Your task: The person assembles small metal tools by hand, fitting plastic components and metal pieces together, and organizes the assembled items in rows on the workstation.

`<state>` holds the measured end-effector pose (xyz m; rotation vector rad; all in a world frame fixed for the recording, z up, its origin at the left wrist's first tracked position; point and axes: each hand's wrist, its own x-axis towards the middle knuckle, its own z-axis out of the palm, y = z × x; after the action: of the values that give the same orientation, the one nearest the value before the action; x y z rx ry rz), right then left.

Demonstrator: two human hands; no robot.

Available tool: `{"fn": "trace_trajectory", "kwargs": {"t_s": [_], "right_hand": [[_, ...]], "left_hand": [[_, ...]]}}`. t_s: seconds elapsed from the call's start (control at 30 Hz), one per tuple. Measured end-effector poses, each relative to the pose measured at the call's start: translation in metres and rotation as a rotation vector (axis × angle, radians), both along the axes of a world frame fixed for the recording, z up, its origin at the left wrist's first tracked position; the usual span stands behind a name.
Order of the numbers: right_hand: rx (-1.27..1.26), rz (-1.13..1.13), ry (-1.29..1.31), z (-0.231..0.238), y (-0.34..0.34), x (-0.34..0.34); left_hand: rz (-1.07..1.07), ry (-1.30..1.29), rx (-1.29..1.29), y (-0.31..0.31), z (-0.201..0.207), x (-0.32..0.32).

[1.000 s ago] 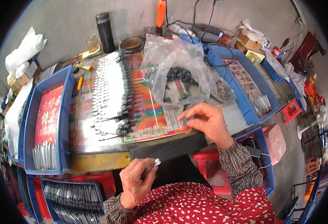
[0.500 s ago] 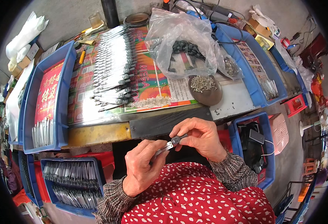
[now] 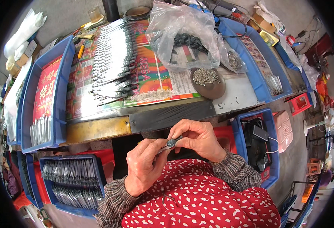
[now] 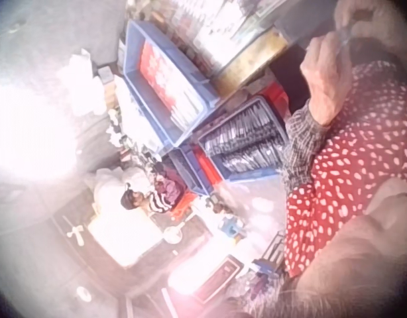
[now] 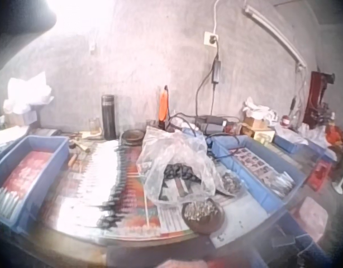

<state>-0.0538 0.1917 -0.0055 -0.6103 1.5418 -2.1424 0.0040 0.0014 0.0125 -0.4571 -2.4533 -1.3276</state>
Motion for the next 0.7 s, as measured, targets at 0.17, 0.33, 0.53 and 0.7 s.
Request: {"fn": "trace_trajectory", "kwargs": {"t_s": [0.17,0.33,0.53,0.7], "right_hand": [[0.102,-0.032,0.011,0.004,0.002,0.006],[0.173,-0.034,-0.033,0.002,0.003,0.007],[0.145,-0.013,-0.084,-0.001,0.002,0.009],[0.129,-0.038,-0.044,-0.005,0.001,0.012]], "left_hand": [[0.029,0.072,-0.016,0.002,-0.008,0.001],[0.049,0.081,-0.018,0.003,-0.014,0.002],[0.06,0.103,-0.012,0.003,-0.018,0.001],[0.054,0.103,-0.013,0.001,-0.018,0.0]]}}
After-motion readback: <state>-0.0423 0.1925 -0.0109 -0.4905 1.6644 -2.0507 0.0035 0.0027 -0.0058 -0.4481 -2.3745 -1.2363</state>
